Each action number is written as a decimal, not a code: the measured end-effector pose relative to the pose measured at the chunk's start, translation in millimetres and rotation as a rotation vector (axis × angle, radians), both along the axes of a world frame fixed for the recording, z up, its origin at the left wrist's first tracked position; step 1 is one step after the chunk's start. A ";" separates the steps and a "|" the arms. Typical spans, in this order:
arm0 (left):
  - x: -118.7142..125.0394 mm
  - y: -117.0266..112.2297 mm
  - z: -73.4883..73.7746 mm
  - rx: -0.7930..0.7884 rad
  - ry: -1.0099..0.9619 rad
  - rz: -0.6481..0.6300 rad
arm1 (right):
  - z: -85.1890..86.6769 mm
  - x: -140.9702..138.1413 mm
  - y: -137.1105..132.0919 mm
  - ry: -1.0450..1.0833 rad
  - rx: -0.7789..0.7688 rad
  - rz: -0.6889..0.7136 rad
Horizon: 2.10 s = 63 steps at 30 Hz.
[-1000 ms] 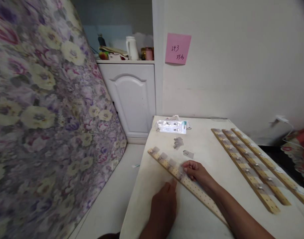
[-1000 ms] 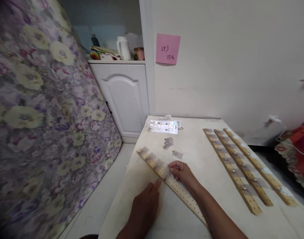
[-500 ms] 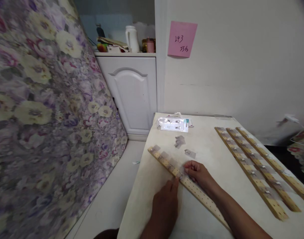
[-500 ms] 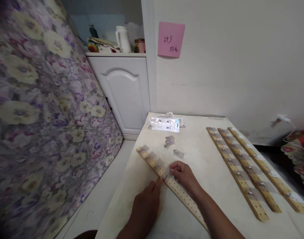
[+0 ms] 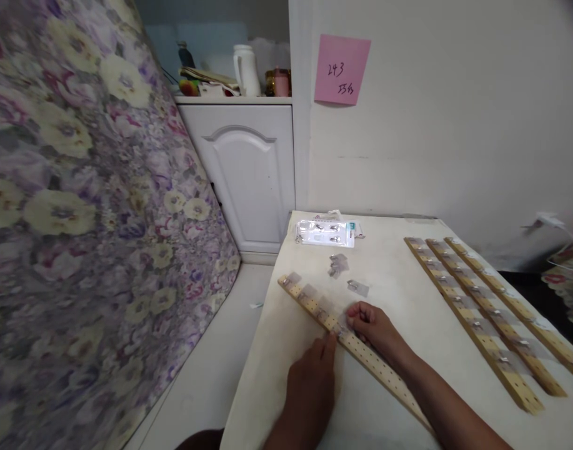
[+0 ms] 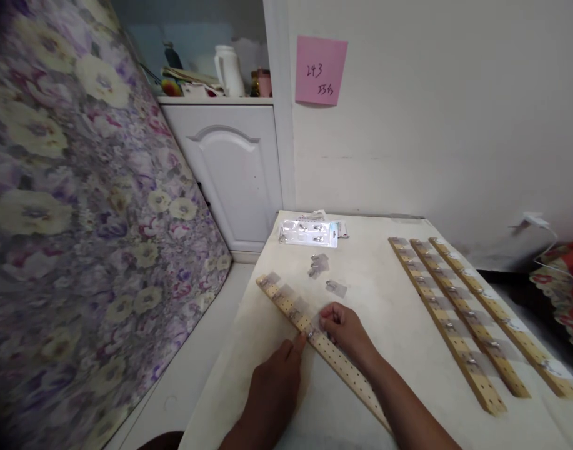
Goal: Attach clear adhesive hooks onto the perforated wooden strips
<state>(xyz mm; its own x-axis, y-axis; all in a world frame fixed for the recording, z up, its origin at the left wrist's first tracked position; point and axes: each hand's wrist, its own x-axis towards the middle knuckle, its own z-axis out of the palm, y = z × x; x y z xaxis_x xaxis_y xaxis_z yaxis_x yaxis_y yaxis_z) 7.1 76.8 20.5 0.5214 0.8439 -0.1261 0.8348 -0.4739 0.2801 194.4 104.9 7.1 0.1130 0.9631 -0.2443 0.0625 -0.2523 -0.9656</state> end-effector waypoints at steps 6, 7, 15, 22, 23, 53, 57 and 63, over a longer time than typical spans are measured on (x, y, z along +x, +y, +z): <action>1.0 -0.5 -0.4 0.039 0.028 -0.007 | 2.8 -0.5 -0.9 -0.007 -0.009 -0.011; 1.1 -0.4 -0.9 0.039 0.025 -0.007 | 3.3 -0.7 -1.0 -0.006 -0.016 -0.010; 0.0 -0.8 -4.2 0.035 -0.002 0.000 | 1.8 -1.0 -0.7 0.013 -0.010 -0.009; 1.5 -0.9 1.9 0.020 0.037 -0.001 | 1.8 -0.2 -1.1 0.020 0.007 0.001; 1.7 -1.0 2.8 0.016 0.043 -0.001 | 2.2 -0.2 -1.1 0.019 0.005 0.000; 1.2 -2.8 5.6 0.008 0.069 0.005 | 1.2 0.8 -0.6 -0.004 0.021 0.011; 1.0 -2.4 2.8 0.028 0.068 0.009 | 1.2 0.5 -0.7 -0.004 0.015 0.008; 1.2 -2.2 1.5 0.052 0.060 0.004 | 1.5 0.4 -1.5 -0.012 0.026 0.010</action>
<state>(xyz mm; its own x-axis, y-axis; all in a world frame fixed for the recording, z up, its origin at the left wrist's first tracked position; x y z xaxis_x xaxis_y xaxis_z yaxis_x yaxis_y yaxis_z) 8.2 74.6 22.0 0.5112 0.8521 -0.1124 0.8510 -0.4836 0.2048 194.9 103.5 8.5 0.1058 0.9702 -0.2178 0.0766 -0.2264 -0.9710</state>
